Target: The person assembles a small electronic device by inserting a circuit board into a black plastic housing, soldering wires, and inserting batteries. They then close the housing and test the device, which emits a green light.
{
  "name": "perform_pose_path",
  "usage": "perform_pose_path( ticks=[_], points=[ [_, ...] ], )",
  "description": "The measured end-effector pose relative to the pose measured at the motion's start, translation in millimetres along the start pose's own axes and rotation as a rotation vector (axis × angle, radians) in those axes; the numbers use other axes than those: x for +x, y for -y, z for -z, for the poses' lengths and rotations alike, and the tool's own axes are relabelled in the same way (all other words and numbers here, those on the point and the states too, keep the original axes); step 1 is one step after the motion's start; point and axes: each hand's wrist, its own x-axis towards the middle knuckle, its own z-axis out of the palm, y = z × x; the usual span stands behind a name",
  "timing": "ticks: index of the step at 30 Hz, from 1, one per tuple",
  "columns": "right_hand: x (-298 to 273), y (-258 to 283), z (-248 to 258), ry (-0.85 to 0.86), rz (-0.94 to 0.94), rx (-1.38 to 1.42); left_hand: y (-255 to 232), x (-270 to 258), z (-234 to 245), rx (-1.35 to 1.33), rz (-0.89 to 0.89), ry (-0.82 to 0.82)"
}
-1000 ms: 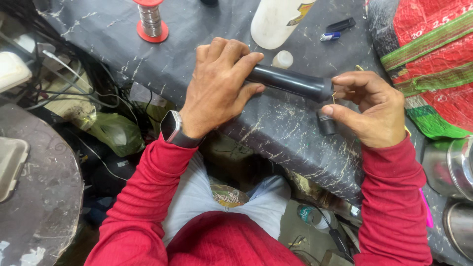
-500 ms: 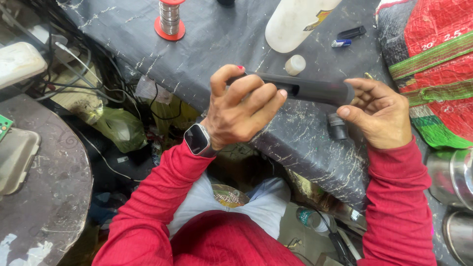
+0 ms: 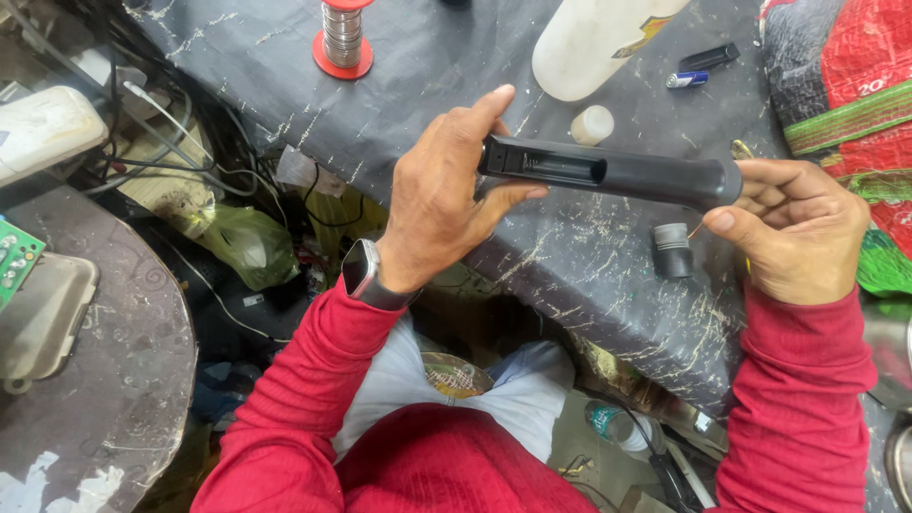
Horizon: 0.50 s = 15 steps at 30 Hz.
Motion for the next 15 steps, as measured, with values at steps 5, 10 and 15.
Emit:
perform_pose_path(
  ticks=[5,10,15],
  points=[
    [-2.5,-10.2,8.7,-0.017,0.026,-0.017,-2.1,3.6,-0.7,0.056,0.011,0.038],
    [-1.0,-0.4,-2.5,-0.018,-0.008,-0.057,-1.9,3.0,-0.4,0.065,0.034,0.051],
    [-2.7,22.4,-7.1,-0.07,-0.072,-0.132,-2.7,3.2,-0.4,0.06,0.047,0.046]
  ],
)
